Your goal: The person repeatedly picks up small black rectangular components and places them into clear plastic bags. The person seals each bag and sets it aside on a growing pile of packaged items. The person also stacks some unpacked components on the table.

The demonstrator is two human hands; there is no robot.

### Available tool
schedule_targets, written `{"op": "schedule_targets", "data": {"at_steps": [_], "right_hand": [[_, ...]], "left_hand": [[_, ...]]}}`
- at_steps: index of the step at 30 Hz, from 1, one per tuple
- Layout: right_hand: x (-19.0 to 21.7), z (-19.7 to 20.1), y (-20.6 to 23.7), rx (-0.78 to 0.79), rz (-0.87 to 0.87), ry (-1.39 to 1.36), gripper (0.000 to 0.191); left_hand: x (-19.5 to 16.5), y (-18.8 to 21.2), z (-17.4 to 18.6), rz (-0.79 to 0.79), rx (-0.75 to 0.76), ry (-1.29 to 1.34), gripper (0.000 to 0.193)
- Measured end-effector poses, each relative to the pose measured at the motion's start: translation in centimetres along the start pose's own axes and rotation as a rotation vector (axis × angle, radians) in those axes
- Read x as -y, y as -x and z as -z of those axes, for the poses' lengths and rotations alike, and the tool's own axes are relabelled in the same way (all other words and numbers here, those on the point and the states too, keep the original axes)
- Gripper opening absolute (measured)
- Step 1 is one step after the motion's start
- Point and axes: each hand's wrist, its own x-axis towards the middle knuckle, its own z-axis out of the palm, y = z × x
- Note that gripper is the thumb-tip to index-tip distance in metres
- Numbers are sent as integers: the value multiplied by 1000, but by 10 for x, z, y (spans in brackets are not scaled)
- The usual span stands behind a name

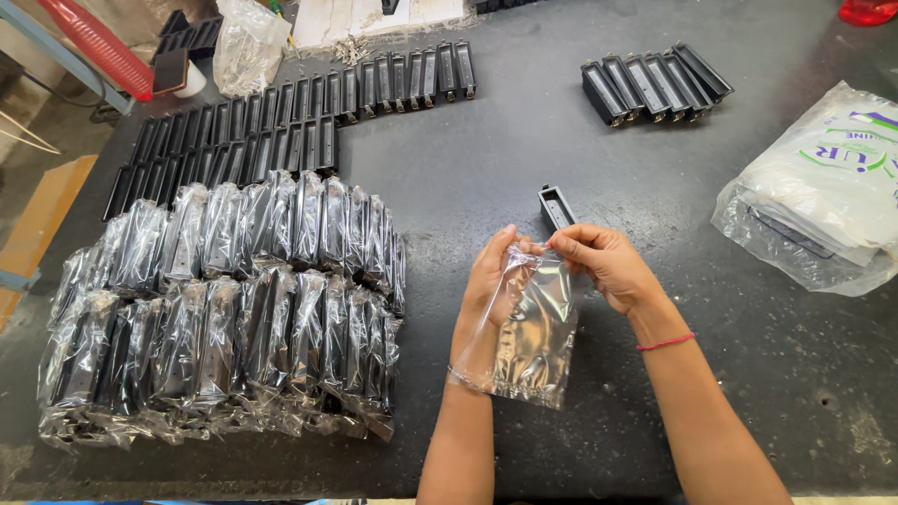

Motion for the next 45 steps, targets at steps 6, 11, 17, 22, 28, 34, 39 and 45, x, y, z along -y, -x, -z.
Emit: {"op": "schedule_targets", "data": {"at_steps": [6,11,17,22,28,34,39,45], "right_hand": [[-5,0,-3,-35,-32,42,18],[-10,1,-5,1,22,-29,22],[-9,1,-4,9,12,-76,21],[-13,2,-6,26,9,-88,24],[-11,0,-4,101,72,-173,31],[7,-18,7,12,56,-426,35],[13,-29,11,137,173,-600,42],[8,-30,12,276,150,-776,45]], "left_hand": [[-2,4,-4,9,-90,-24,24],[-6,4,-8,25,-104,-198,35],[-8,14,-8,-8,-78,-313,41],[-6,4,-4,-65,-49,-171,34],[6,-6,17,-47,-76,-212,29],[12,-13,23,25,-114,97,36],[13,-14,16,44,-149,225,31],[18,-19,24,12,4,335,29]]}}
